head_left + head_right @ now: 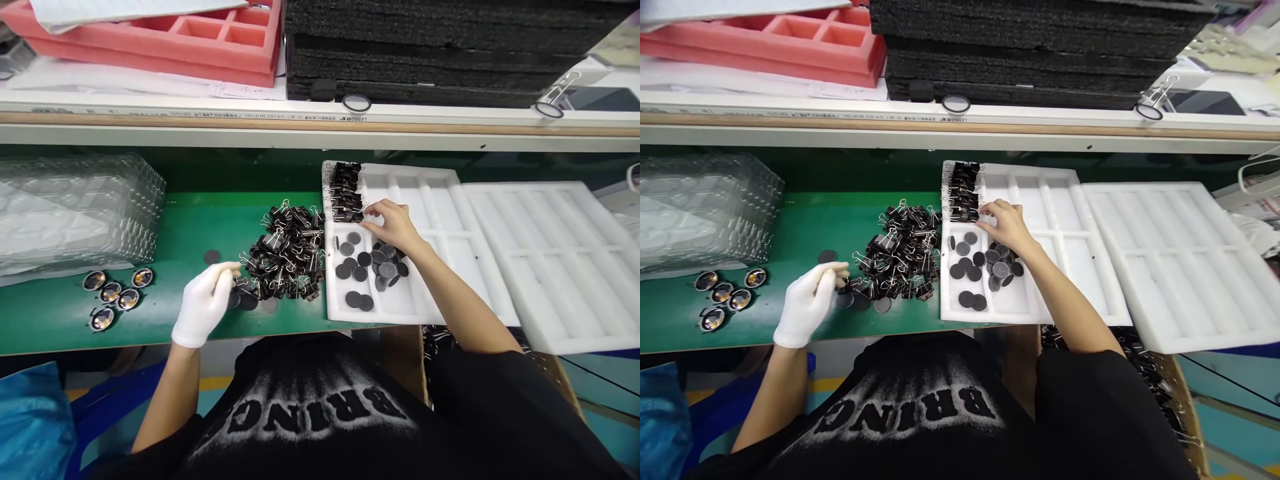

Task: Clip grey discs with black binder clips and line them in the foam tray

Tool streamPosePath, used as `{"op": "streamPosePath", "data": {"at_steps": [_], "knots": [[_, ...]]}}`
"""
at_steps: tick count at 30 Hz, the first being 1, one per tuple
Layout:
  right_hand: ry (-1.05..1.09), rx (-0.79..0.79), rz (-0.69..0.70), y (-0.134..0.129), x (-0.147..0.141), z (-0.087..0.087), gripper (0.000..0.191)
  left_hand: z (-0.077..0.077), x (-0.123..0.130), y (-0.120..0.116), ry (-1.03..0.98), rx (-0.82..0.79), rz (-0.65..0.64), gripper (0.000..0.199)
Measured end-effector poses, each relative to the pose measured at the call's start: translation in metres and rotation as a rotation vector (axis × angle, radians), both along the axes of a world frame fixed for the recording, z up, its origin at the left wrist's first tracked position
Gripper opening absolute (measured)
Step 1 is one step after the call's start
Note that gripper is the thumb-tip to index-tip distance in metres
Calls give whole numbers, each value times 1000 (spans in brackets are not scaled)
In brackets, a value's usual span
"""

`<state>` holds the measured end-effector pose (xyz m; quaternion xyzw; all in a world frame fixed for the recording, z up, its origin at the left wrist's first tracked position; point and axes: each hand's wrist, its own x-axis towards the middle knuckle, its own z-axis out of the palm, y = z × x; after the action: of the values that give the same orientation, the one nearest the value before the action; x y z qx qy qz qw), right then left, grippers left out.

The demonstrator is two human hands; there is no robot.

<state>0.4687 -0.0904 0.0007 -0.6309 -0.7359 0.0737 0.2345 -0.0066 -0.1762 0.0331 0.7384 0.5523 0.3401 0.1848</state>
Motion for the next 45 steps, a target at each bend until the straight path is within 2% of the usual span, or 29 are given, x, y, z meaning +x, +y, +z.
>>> {"op": "streamPosePath", "data": {"at_steps": [3, 5, 8, 10, 11, 13, 15, 17, 19, 22, 25, 27, 29, 31, 33, 35, 37, 39, 40, 42, 43, 45], "knots": [[-10, -62, -35, 4, 1, 1, 32, 0, -1, 1, -9, -13, -13, 33], [-13, -80, -51, 4, 1, 8, 38, 0, -6, 1, -1, -6, -22, 32], [-17, -41, -51, -11, 2, 25, 42, -5, -24, -2, 63, 102, 69, 32], [-4, -100, -38, -33, 4, 32, 45, -16, -44, -9, 140, 216, 246, 34], [0, -184, -23, -45, 5, 33, 45, -24, -55, -15, 187, 257, 355, 38], [-12, -339, 35, -69, 10, 28, 45, -40, -80, -26, 280, 279, 577, 51], [29, -296, 52, -84, 15, 17, 36, -53, -108, -35, 345, 235, 776, 66], [87, -224, 61, -89, 19, 6, 31, -59, -141, -37, 339, 171, 935, 74], [106, -208, 55, -88, 21, 1, 32, -58, -174, -31, 299, 94, 1007, 73], [25, -236, 81, -81, 24, 1, 41, -49, -207, -14, 376, -59, 904, 69], [-95, -62, 185, -74, 29, -3, 50, -43, -204, 1, 491, -138, 742, 64], [-173, 118, 232, -73, 30, -9, 55, -42, -186, 5, 564, -152, 692, 66], [-247, 253, 223, -75, 27, -14, 54, -44, -162, 4, 633, -155, 685, 73], [-291, 326, 153, -81, 20, -14, 51, -48, -135, 2, 657, -147, 687, 76], [-260, 321, 38, -87, 10, -9, 48, -53, -106, 1, 646, -135, 682, 77], [-123, 235, -109, -94, -4, 1, 45, -56, -78, 2, 611, -120, 690, 81], [123, 104, -263, -99, -18, 11, 43, -55, -56, 4, 568, -109, 736, 89], [441, -32, -353, -102, -35, 21, 44, -45, -47, 9, 538, -91, 776, 90], [625, -100, -358, -103, -43, 26, 44, -37, -48, 14, 537, -81, 761, 84], [986, -247, -295, -102, -60, 34, 47, -18, -60, 31, 572, -86, 634, 66], [1135, -321, -248, -100, -69, 37, 49, -8, -69, 43, 609, -116, 522, 59], [1340, -461, -161, -97, -87, 42, 50, 9, -85, 71, 720, -220, 324, 57]]}}
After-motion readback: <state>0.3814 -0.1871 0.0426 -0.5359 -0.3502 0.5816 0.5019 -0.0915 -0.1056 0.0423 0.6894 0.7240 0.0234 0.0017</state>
